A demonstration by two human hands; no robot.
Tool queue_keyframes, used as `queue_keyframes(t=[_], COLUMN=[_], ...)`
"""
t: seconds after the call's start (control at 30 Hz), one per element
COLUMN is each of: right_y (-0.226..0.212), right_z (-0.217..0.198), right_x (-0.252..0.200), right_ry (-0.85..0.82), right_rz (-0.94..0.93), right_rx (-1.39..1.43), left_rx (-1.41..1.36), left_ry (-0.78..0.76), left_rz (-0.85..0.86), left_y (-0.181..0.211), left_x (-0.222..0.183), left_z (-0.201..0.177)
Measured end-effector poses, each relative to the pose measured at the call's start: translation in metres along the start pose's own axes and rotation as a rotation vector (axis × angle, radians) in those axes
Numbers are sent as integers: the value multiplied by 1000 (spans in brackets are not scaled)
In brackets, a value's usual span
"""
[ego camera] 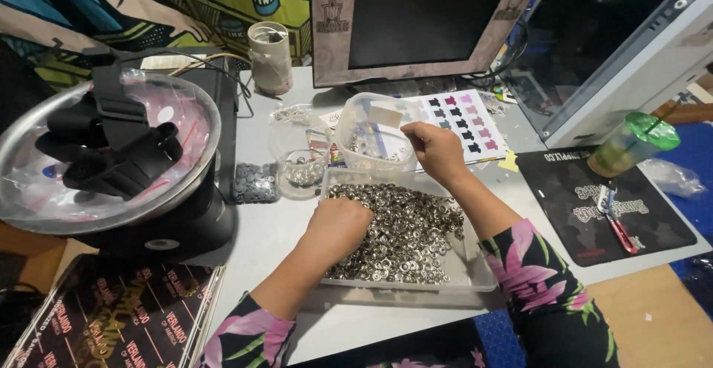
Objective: Sorting and inspecting small metal eyelets from a large container into a smaller one by hand.
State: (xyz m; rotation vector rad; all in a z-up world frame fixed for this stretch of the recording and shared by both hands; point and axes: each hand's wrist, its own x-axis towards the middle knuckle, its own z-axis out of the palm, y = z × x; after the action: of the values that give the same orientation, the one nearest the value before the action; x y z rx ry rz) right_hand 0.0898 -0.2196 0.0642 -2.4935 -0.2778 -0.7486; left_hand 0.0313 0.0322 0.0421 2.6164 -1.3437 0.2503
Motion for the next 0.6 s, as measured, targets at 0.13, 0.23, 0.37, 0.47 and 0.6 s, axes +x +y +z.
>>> queue_keyframes(t=[0.13, 0.23, 0.37, 0.47, 0.6], right_y=[-7, -23, -54, -35, 31], right_z=[-18, -46, -87, -84, -51], right_x=[2, -6, -21, -48, -97], right_ry=[-26, -104, -716, -1025, -1014], right_rz=[-32, -79, 57, 60, -354], right_rx=[-20, -49, -349, -500, -866], left_rx=[-1, -34, 10, -7, 7], left_ry=[-10, -23, 6, -9, -6], left_rz=[2, 5, -12, -20, -20], left_y=[0, 0, -2, -2, 6], left_x=[1, 1, 0, 0, -1], left_z=[1, 7, 16, 16, 4])
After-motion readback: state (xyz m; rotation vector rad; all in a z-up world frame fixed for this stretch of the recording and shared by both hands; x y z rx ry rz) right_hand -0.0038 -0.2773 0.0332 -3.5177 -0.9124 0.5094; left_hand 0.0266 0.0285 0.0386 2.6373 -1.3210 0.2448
